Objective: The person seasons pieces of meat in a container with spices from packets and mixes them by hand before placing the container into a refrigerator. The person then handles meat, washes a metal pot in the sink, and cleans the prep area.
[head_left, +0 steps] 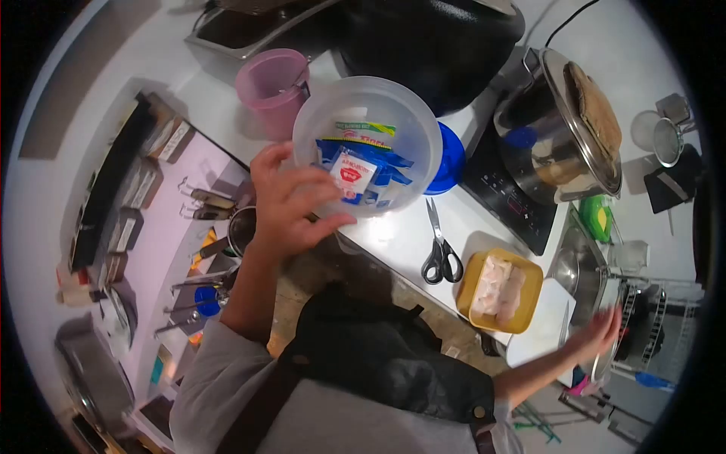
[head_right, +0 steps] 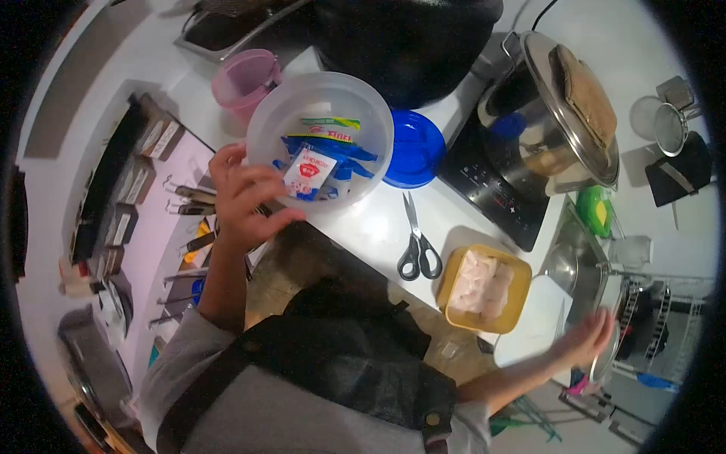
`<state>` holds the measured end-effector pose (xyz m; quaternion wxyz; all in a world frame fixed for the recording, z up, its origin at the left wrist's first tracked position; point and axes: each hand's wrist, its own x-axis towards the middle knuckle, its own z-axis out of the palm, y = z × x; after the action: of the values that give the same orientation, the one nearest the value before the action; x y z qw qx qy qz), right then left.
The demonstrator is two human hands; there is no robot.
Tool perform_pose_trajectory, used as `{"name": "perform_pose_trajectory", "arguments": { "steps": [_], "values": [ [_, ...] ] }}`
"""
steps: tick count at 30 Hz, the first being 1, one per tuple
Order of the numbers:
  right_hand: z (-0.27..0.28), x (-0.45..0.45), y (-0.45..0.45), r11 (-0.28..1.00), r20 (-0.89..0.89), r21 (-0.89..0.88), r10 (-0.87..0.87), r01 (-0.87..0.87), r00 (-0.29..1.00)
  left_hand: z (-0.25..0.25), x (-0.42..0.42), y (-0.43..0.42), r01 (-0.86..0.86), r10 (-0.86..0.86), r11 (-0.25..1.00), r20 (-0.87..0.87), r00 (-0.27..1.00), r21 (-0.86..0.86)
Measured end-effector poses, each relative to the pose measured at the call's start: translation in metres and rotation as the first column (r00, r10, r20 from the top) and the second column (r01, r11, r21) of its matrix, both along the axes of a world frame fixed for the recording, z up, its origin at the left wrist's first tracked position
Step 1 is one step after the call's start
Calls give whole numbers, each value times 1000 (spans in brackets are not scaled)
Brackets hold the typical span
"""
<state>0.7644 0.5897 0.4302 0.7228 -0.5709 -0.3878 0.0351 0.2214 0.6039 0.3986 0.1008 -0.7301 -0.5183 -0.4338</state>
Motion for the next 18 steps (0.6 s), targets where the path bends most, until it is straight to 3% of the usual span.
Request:
{"name": "perform_pose_trajectory", "arguments": {
  "steps": [1, 2, 3, 4, 5, 6, 7, 9, 12, 14, 15, 17, 18],
  "values": [
    [19, -54, 32, 986, 54, -10, 167, -167, 984, -5, -1, -1, 51, -50, 998, -18, 999, 48],
    [32, -104, 57, 959, 216, -117, 277, -257, 936, -11, 0, -1, 98, -103, 992, 69, 992, 75],
    [50, -166, 72, 880, 403, -185, 474, -438, 783, -13, 1, -3, 118, -123, 991, 84, 989, 68],
    [75, -221, 79, 776, 583, -353, 619, -523, 526, -12, 0, -7, 175, -190, 976, 110, 976, 134],
    [88, -258, 98, 520, 634, -472, 761, -712, 135, -12, 1, -12, 224, -252, 954, 132, 959, 198],
    [90, -286, 108, 378, 671, -574, 726, -727, -152, -13, 4, -16, 252, -290, 949, 210, 934, 192],
    [84, -317, 110, 225, 583, -693, 734, -685, -348, -14, 3, -20, 261, -300, 947, 222, 928, 186],
    [62, -365, 110, 138, 505, -821, 630, -554, -591, -16, 2, -26, 277, -311, 944, 210, 927, 179],
    [35, -395, 112, 178, 513, -838, 579, -516, -634, -19, 2, -32, 257, -282, 956, 213, 936, 139],
    [31, -402, 122, 109, 547, -819, 446, -564, -709, -19, 2, -33, 267, -292, 955, 237, 927, 132],
    [35, -402, 124, 111, 544, -821, 449, -560, -709, -18, 2, -33, 270, -294, 955, 261, 920, 125],
    [47, -402, 130, 108, 330, -935, 611, -337, -719, -18, 2, -31, 272, -300, 952, 260, 918, 137],
    [48, -404, 131, 153, 484, -837, 656, -525, -580, -18, 2, -31, 276, -305, 950, 257, 917, 144]
  ]
}}
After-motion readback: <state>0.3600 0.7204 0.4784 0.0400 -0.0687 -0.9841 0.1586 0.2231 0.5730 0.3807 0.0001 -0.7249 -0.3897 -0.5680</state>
